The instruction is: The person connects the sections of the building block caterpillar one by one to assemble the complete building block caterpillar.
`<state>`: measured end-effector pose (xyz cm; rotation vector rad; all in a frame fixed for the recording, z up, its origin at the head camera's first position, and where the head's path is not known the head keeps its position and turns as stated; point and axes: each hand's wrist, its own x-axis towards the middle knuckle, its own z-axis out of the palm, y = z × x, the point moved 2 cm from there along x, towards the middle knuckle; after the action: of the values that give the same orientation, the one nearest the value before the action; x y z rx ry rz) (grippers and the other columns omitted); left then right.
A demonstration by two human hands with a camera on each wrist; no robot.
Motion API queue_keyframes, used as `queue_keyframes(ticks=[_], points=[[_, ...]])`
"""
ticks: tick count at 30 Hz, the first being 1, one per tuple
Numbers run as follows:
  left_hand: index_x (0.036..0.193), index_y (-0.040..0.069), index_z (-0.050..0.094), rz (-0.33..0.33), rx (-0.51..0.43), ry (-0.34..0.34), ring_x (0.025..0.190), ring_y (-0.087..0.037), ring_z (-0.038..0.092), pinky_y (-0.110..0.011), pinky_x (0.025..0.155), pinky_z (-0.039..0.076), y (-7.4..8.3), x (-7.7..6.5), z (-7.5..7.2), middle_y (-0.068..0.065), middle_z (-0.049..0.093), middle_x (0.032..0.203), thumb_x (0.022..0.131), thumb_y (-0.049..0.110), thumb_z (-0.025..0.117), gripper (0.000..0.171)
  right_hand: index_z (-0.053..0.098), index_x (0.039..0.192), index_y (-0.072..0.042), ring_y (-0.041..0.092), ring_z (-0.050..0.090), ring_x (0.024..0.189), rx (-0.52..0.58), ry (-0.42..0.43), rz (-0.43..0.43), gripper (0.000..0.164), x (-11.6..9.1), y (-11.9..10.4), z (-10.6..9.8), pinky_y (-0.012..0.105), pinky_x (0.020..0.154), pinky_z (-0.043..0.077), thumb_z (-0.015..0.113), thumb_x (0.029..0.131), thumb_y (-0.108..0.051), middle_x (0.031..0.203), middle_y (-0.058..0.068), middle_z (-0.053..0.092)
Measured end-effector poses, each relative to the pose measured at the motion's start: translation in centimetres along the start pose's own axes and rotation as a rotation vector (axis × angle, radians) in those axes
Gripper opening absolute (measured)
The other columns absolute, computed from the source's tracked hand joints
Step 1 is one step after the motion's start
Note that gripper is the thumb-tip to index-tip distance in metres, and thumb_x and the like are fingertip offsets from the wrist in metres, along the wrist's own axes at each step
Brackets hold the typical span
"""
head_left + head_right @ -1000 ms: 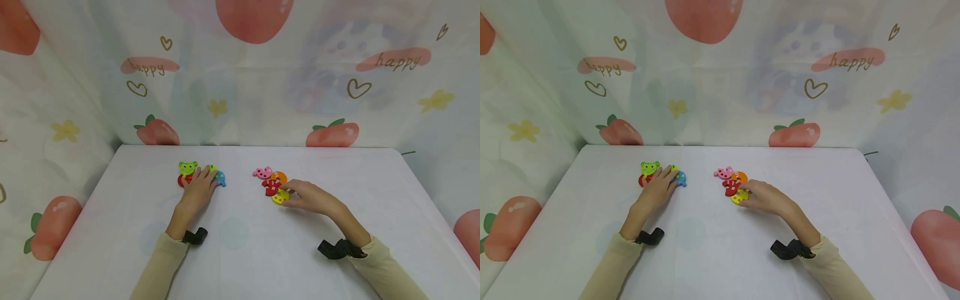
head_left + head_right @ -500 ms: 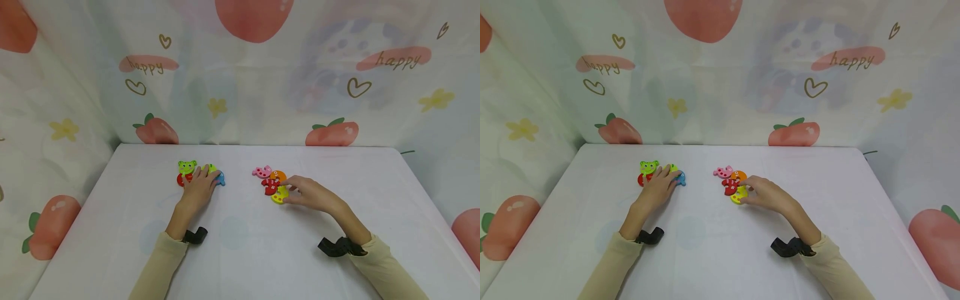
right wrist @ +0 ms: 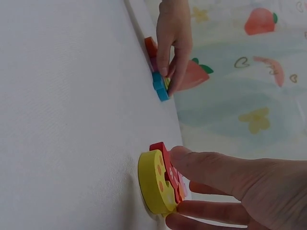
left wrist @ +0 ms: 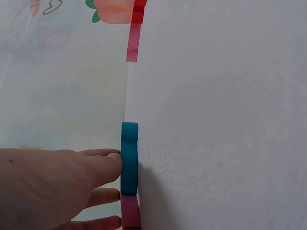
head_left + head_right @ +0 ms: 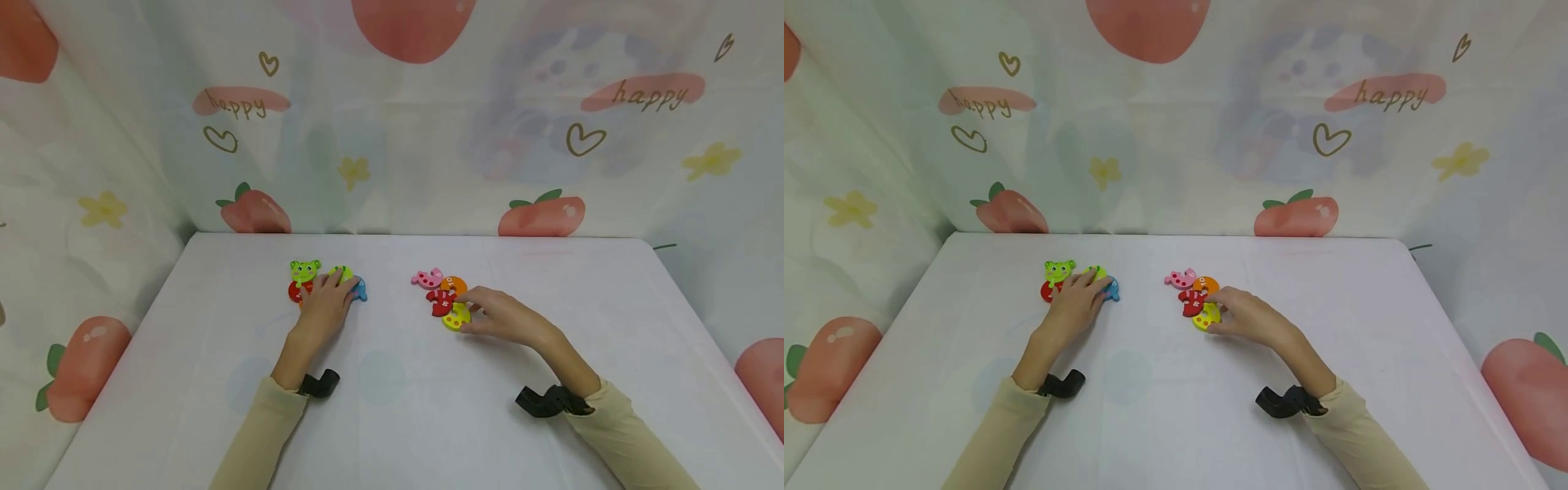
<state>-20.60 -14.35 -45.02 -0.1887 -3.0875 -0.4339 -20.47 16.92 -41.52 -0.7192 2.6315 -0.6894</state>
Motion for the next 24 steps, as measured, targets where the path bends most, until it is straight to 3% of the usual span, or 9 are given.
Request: queue_keyframes(ticks=[12, 19, 24], points=[[0.137, 0.027, 0.056, 0.0, 0.006, 0.01, 0.134, -0.038, 0.041, -0.076, 0.103, 0.029, -0.13, 0.2, 0.26, -0.013, 0.047, 0.147, 0.098, 0.032, 0.056, 0.039, 0.062, 0.124, -0.002, 0.028, 0.062, 0.105, -0.011, 0.017, 0.0, 0.049, 0.19, 0.21, 0.31, 0.042, 0.088, 0.057, 0.077, 0.083, -0.023, 0.117, 0.014, 0.064], [0.138, 0.029, 0.054, -0.016, 0.031, 0.002, 0.134, -0.036, 0.041, -0.073, 0.102, 0.034, -0.19, 0.07, 0.38, -0.011, 0.046, 0.148, 0.098, 0.034, 0.055, 0.04, 0.071, 0.102, -0.002, 0.024, 0.062, 0.097, -0.042, 0.029, -0.025, 0.029, 0.28, 0.08, 0.62, 0.04, 0.088, 0.057, 0.077, 0.082, -0.023, 0.114, 0.013, 0.06], [0.138, 0.029, 0.053, -0.019, 0.029, 0.004, 0.134, -0.036, 0.04, -0.073, 0.102, 0.034, -0.34, 0.1, 0.38, -0.01, 0.045, 0.149, 0.098, 0.035, 0.055, 0.041, 0.072, 0.095, -0.003, 0.024, 0.062, 0.097, -0.056, 0.043, -0.031, 0.024, 0.36, -0.07, 0.63, 0.041, 0.088, 0.056, 0.078, 0.082, -0.023, 0.112, 0.013, 0.061]])
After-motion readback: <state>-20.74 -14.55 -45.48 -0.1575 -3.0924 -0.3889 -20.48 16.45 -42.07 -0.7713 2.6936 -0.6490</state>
